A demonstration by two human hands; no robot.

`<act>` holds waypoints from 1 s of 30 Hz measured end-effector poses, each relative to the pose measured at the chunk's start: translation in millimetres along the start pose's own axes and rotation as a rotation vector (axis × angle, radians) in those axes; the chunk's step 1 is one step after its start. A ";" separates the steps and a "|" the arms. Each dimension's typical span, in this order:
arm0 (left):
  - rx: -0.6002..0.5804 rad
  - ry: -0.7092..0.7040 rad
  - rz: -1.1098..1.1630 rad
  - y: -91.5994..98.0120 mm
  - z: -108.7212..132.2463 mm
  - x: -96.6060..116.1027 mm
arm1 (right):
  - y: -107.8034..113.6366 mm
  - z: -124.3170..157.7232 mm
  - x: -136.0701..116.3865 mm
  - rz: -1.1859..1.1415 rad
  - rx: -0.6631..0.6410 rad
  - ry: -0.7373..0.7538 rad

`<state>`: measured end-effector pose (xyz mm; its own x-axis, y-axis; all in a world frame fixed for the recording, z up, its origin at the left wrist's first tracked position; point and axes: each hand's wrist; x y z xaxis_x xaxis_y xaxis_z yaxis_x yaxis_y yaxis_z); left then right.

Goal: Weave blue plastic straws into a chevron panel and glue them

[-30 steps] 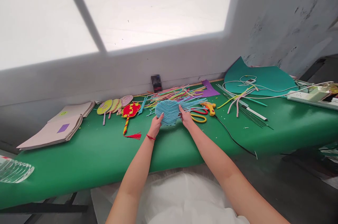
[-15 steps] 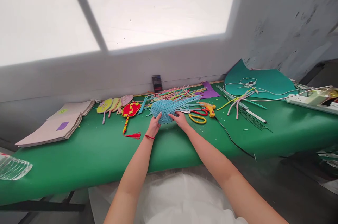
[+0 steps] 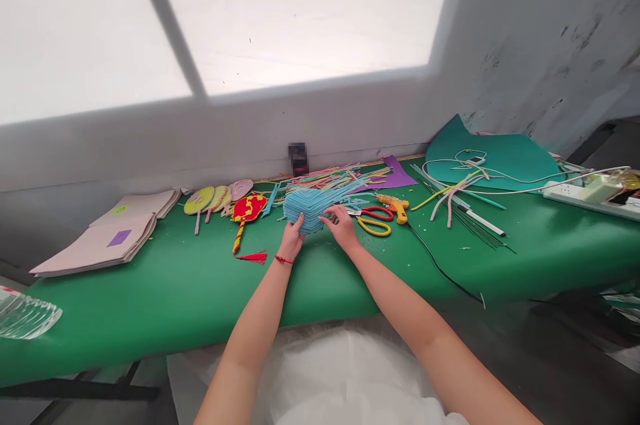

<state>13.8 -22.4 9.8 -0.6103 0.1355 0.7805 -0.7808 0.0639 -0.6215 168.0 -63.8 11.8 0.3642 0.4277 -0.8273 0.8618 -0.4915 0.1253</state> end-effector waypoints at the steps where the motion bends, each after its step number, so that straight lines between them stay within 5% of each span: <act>1: -0.012 0.009 -0.012 -0.2 0.4 -1.6 | -0.3 0.2 -0.1 0.011 -0.006 0.008; 18: 0.031 0.043 -0.015 0.0 -0.5 1.1 | 0.1 -5.4 14.8 0.091 0.047 0.118; 25: 0.234 -0.035 0.272 14.7 -11.8 32.3 | 11.9 -18.8 24.1 0.097 0.247 0.045; 30: 0.224 0.003 0.301 13.6 -9.6 32.1 | 36.7 -32.1 37.4 0.210 0.417 -0.093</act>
<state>-15.1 -7.6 25.8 -0.8170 0.1182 0.5644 -0.5764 -0.1973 -0.7930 224.6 -41.5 3.1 0.4658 0.2258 -0.8556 0.5508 -0.8307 0.0807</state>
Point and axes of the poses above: each hand's wrist, its own z-axis away from the middle knuckle, its own y-axis out of the back of the hand, x = y × z, and after that the axes turned 4 degrees about x, right-handed
